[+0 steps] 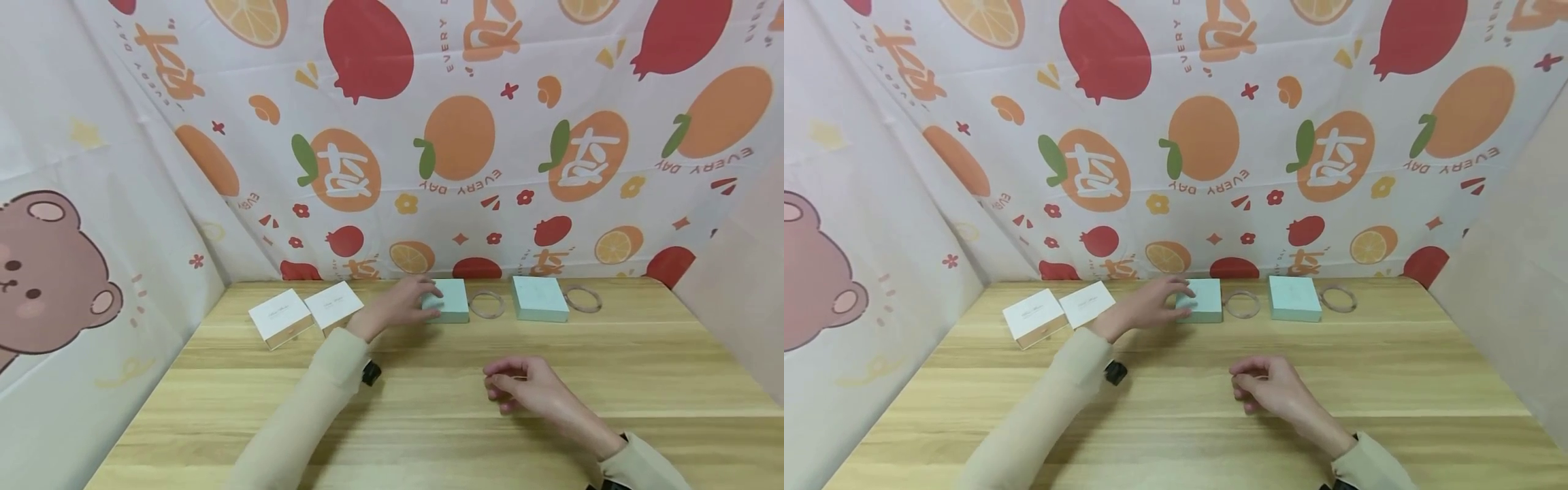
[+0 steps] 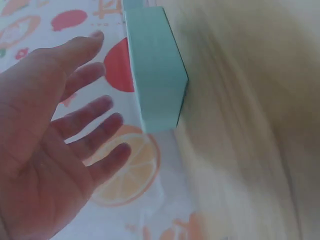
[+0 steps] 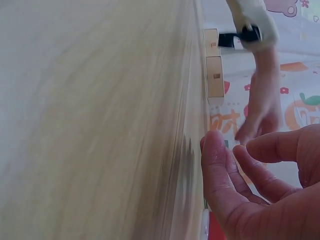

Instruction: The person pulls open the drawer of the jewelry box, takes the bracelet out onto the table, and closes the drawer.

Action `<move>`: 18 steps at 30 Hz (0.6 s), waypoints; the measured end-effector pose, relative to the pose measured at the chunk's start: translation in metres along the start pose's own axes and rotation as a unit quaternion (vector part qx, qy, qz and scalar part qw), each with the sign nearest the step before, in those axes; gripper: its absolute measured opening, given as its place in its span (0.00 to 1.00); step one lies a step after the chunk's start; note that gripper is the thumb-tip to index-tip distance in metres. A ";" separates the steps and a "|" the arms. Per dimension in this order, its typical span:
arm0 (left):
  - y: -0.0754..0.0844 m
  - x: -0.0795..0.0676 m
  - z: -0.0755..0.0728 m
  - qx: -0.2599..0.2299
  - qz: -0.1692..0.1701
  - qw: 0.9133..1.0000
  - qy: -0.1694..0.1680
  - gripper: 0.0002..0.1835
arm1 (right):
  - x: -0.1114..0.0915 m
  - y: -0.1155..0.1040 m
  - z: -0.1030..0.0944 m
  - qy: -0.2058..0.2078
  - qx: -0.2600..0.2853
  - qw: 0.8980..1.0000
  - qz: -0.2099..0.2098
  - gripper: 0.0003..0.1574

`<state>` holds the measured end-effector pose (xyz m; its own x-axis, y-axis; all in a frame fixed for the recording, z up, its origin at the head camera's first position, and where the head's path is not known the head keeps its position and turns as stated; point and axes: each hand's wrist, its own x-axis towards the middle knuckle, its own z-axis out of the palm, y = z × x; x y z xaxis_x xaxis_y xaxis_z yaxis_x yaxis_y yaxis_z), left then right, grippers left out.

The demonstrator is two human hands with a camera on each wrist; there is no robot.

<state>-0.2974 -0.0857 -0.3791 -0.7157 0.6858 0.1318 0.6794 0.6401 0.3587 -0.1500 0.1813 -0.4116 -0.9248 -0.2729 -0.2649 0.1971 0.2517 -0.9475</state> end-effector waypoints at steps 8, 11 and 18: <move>0.000 -0.076 -0.006 0.041 -0.055 0.998 -0.007 0.20 | -0.001 0.003 0.001 -0.002 -0.001 1.000 -0.004 0.19; -0.002 -0.099 -0.009 0.062 -0.055 0.996 0.016 0.19 | -0.001 0.003 0.002 -0.003 -0.002 1.000 -0.002 0.19; -0.011 -0.131 -0.021 0.104 -0.061 0.990 0.079 0.19 | -0.001 0.001 0.003 -0.006 0.000 1.000 -0.002 0.19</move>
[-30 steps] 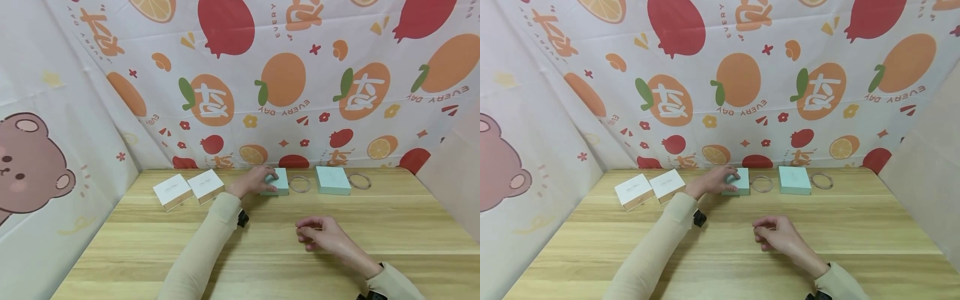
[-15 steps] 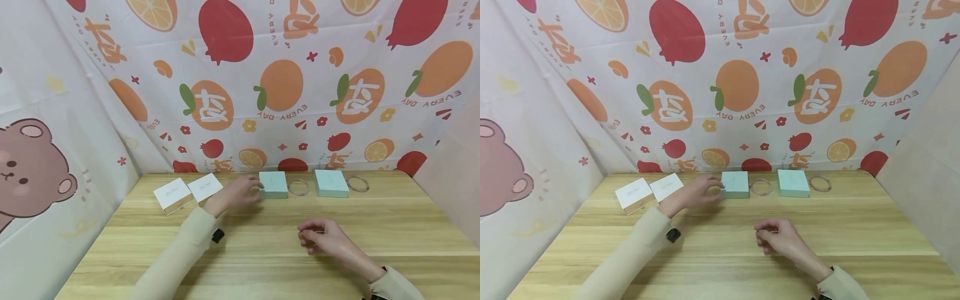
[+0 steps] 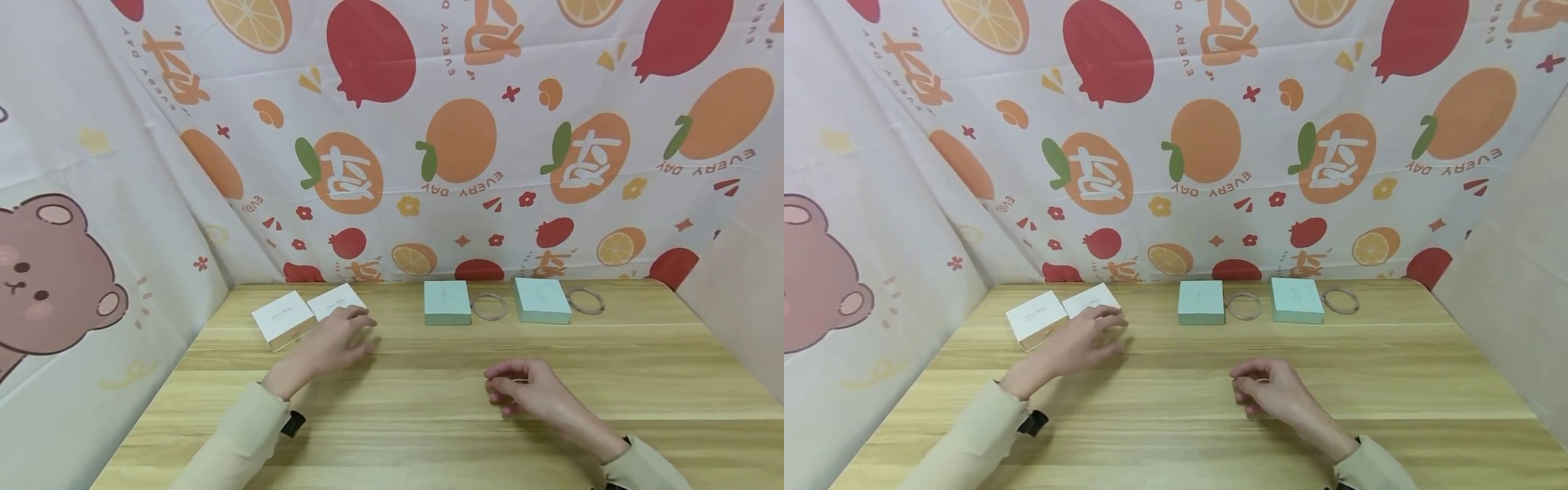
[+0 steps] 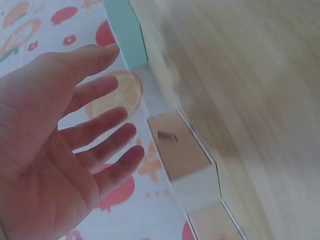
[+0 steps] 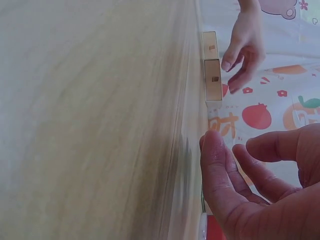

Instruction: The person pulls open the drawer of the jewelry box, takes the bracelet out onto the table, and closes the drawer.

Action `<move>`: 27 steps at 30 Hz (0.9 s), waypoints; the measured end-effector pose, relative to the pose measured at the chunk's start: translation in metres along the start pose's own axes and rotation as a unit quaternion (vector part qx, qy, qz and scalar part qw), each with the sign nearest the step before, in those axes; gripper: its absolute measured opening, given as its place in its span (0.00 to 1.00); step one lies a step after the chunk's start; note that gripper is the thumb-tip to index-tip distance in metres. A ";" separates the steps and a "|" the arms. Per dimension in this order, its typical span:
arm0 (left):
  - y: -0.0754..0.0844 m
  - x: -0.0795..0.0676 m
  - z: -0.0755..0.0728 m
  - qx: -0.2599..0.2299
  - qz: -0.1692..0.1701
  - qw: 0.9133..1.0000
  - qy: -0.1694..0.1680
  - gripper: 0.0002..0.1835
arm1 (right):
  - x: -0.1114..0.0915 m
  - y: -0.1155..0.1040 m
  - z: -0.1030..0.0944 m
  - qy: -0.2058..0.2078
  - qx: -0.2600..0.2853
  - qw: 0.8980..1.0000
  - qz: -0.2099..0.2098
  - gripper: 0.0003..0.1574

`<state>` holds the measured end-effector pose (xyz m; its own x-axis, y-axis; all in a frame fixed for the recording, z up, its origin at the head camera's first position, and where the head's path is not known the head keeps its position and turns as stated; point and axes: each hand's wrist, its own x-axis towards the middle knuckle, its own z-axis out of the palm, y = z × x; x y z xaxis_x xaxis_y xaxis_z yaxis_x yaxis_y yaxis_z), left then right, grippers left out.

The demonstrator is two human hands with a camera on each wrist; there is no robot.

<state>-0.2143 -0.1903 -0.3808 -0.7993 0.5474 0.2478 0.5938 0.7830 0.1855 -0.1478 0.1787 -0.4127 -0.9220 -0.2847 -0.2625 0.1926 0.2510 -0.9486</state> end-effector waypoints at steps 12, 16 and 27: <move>-0.023 -0.023 -0.021 0.036 -0.116 0.991 -0.055 0.27 | -0.003 0.000 0.001 -0.002 0.002 1.000 0.000 0.19; -0.022 -0.026 -0.019 0.028 -0.122 0.989 -0.080 0.29 | -0.003 -0.001 0.000 -0.004 -0.001 1.000 -0.003 0.20; -0.020 -0.026 -0.010 0.073 -0.091 0.992 -0.051 0.27 | -0.002 0.000 0.003 -0.009 0.000 1.000 -0.001 0.19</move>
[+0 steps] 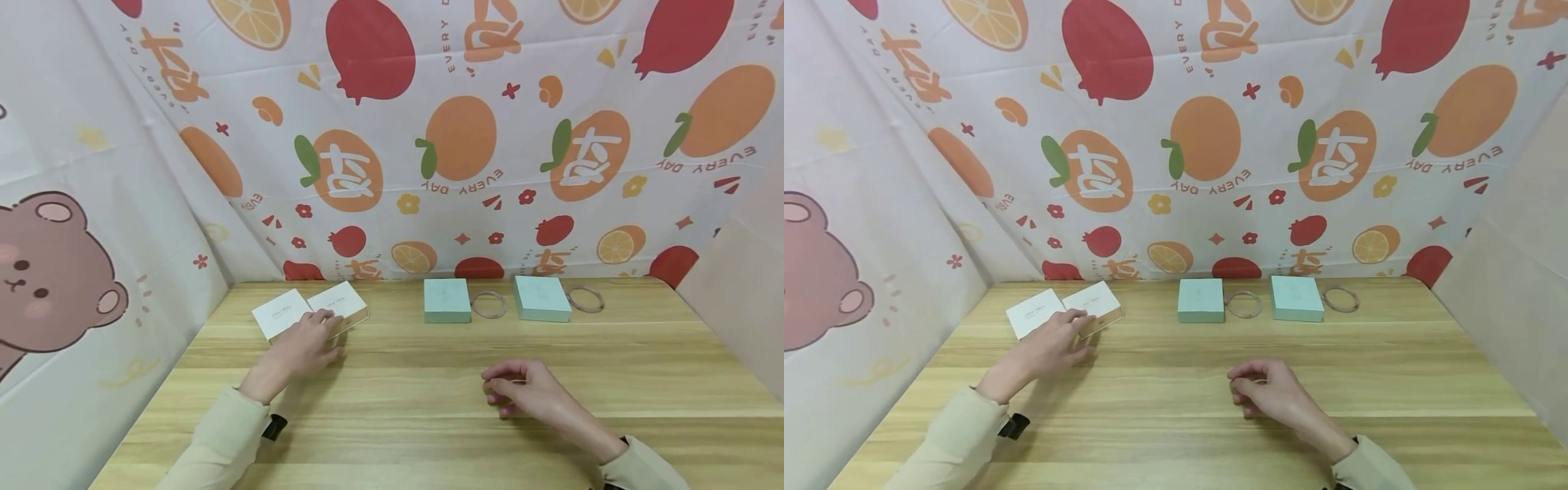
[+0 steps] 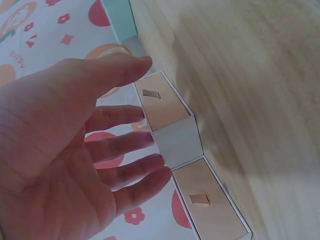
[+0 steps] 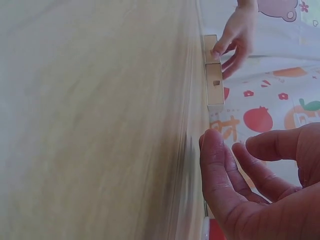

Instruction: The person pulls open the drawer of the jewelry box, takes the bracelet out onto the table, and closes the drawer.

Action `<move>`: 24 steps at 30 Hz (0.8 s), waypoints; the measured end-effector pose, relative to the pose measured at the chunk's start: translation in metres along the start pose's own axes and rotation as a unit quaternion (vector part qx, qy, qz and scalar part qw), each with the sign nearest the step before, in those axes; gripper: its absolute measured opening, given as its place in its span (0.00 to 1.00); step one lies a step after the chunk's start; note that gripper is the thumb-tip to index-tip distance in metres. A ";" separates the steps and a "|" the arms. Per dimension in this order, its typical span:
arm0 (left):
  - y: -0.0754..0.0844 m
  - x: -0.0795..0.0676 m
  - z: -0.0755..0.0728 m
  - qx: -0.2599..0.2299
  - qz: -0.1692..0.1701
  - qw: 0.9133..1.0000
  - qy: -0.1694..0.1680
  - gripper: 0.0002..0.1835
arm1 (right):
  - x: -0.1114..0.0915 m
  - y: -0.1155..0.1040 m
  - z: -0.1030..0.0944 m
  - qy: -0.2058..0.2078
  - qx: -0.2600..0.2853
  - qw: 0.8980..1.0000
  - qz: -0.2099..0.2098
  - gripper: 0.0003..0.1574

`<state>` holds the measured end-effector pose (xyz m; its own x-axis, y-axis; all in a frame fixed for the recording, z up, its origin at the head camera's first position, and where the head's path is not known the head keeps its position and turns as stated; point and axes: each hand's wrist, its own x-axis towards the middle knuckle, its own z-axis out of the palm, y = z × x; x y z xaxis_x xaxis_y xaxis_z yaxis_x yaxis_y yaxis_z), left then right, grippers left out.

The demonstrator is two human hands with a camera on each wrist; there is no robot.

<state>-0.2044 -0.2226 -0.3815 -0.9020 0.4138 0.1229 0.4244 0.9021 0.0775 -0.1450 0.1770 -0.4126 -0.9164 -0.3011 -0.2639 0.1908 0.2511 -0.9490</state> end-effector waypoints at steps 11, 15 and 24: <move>-0.001 0.000 0.002 -0.003 0.006 1.000 0.017 0.25 | 0.000 -0.001 0.002 -0.002 -0.001 1.000 0.004 0.18; -0.004 0.001 0.003 -0.012 0.003 1.000 0.018 0.26 | 0.001 0.000 0.002 -0.002 -0.004 1.000 0.002 0.18; -0.011 0.003 0.003 -0.053 0.000 0.998 0.024 0.23 | 0.001 0.002 0.004 -0.004 -0.003 1.000 0.005 0.18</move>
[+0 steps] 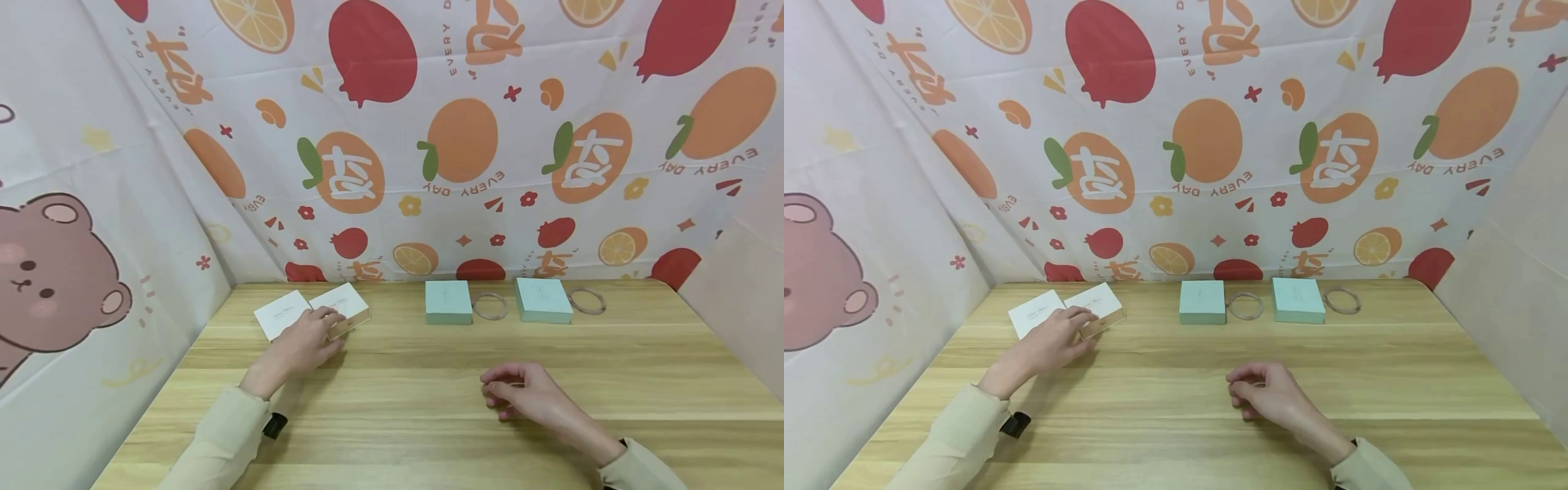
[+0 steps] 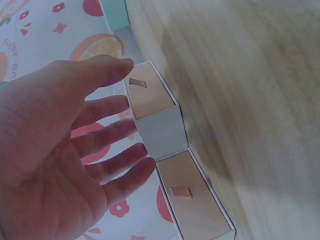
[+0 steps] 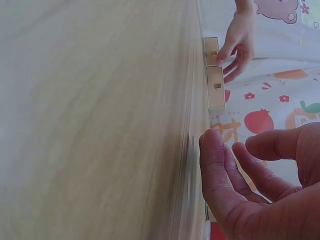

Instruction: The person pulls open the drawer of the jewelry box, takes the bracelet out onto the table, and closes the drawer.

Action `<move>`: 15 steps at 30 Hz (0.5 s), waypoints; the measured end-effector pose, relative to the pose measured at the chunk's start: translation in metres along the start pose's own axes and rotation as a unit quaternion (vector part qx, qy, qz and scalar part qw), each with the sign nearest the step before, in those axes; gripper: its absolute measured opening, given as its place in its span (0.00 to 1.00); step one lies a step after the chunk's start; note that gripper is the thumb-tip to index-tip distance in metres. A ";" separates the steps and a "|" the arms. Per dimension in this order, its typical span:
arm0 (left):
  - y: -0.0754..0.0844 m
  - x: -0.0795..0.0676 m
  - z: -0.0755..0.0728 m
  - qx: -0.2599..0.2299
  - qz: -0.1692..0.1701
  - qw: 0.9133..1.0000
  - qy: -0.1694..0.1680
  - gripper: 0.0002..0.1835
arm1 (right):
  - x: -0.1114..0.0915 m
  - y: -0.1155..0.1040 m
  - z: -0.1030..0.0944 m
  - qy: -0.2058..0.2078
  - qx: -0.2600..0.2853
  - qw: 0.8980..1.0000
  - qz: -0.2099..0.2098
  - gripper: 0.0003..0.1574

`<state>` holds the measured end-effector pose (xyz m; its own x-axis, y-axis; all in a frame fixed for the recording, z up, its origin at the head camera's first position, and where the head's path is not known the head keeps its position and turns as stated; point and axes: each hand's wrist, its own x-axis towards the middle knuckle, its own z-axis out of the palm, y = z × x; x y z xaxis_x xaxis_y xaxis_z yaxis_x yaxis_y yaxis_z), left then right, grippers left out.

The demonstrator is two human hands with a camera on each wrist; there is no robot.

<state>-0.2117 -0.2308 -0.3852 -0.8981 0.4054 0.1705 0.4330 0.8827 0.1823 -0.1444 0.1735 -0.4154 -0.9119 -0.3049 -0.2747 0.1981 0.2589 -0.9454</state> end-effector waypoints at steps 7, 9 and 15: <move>0.000 0.003 0.001 -0.003 0.010 1.000 0.006 0.18 | 0.000 0.002 0.001 -0.003 -0.001 1.000 -0.005 0.18; -0.001 0.004 0.001 -0.003 0.014 1.000 0.008 0.17 | 0.000 0.003 0.000 -0.003 -0.002 1.000 -0.006 0.18; -0.002 0.009 0.004 -0.009 0.042 0.998 0.039 0.13 | 0.000 0.003 -0.001 -0.001 -0.006 1.000 -0.007 0.18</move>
<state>-0.2211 -0.2282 -0.3883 -0.8499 0.4577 0.2609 0.5088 0.8416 0.1810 -0.1443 0.1751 -0.4185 -0.9140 -0.3107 -0.2609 0.1805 0.2646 -0.9473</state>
